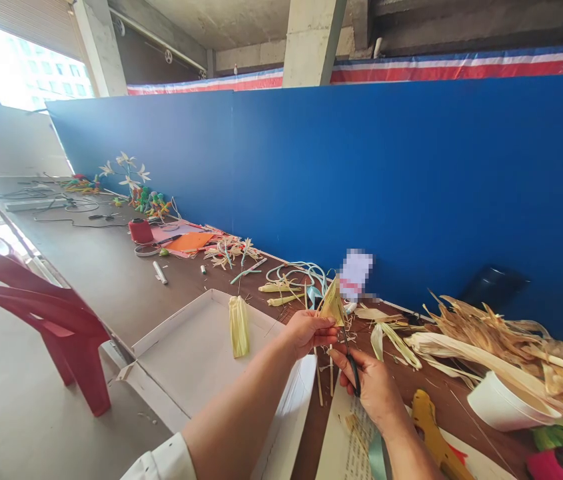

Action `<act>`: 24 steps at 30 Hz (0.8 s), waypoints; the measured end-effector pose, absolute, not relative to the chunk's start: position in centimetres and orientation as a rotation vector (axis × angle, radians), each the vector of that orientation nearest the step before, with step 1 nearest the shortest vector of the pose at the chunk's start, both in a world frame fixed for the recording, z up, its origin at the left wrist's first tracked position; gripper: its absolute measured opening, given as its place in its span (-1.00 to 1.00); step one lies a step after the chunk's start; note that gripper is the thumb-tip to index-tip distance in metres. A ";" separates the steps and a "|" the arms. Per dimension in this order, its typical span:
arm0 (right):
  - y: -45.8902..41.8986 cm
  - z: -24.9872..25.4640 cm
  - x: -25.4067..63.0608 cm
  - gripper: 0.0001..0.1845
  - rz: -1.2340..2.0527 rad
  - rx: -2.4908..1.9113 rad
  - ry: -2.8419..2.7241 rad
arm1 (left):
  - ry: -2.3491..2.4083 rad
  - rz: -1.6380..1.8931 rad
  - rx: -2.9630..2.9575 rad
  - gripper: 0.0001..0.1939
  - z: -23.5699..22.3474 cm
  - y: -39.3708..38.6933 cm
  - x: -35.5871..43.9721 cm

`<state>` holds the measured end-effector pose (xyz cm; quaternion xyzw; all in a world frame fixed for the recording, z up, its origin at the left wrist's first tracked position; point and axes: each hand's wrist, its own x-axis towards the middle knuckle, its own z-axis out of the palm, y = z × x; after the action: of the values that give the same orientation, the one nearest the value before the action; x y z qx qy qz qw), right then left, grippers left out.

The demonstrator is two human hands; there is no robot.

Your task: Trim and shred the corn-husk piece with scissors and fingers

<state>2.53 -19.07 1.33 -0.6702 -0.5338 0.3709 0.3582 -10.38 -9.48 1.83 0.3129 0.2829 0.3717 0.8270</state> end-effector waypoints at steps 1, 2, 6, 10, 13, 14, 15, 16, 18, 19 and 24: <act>-19.1 1.3 2.5 -0.73 0.953 -1.734 -1.378 | 0.598 0.786 0.665 -0.96 1.8 -9.5 -10.4; -19.1 1.4 2.5 -0.72 0.949 -1.736 -1.373 | 0.596 0.781 0.667 -0.96 1.8 -9.5 -10.3; -19.3 1.4 2.4 -0.72 0.948 -1.726 -1.349 | 0.597 0.761 0.687 -0.96 1.9 -9.6 -10.5; -19.2 1.5 2.3 -0.68 0.959 -1.711 -1.319 | 0.601 0.794 0.752 -0.89 2.2 -9.7 -10.6; -19.0 1.4 2.3 -0.65 0.972 -1.707 -1.295 | 0.652 0.922 0.826 -0.78 2.0 -9.6 -10.4; -19.0 1.3 2.3 -0.65 0.975 -1.710 -1.289 | 0.686 0.979 0.852 -0.76 1.8 -9.5 -10.2; -18.9 1.3 2.3 -0.64 0.978 -1.714 -1.280 | 0.726 1.035 0.878 -0.75 1.6 -9.3 -10.1; -18.9 1.3 2.3 -0.64 0.982 -1.718 -1.270 | 0.766 1.077 0.910 -0.73 1.3 -9.2 -9.9; -19.0 1.3 2.3 -0.63 0.985 -1.729 -1.256 | 0.825 1.116 0.976 -0.72 0.8 -8.8 -9.7; -19.0 1.3 2.3 -0.63 0.984 -1.732 -1.254 | 0.844 1.122 1.007 -0.71 0.5 -8.6 -9.6; -19.1 1.5 2.2 -0.63 0.957 -1.763 -1.275 | 0.858 1.114 1.058 -0.79 0.3 -8.3 -9.5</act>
<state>2.16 -19.10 1.50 -0.6881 -0.4976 0.3736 0.3733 -9.51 -8.33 0.31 0.4635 0.3758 0.4877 0.6373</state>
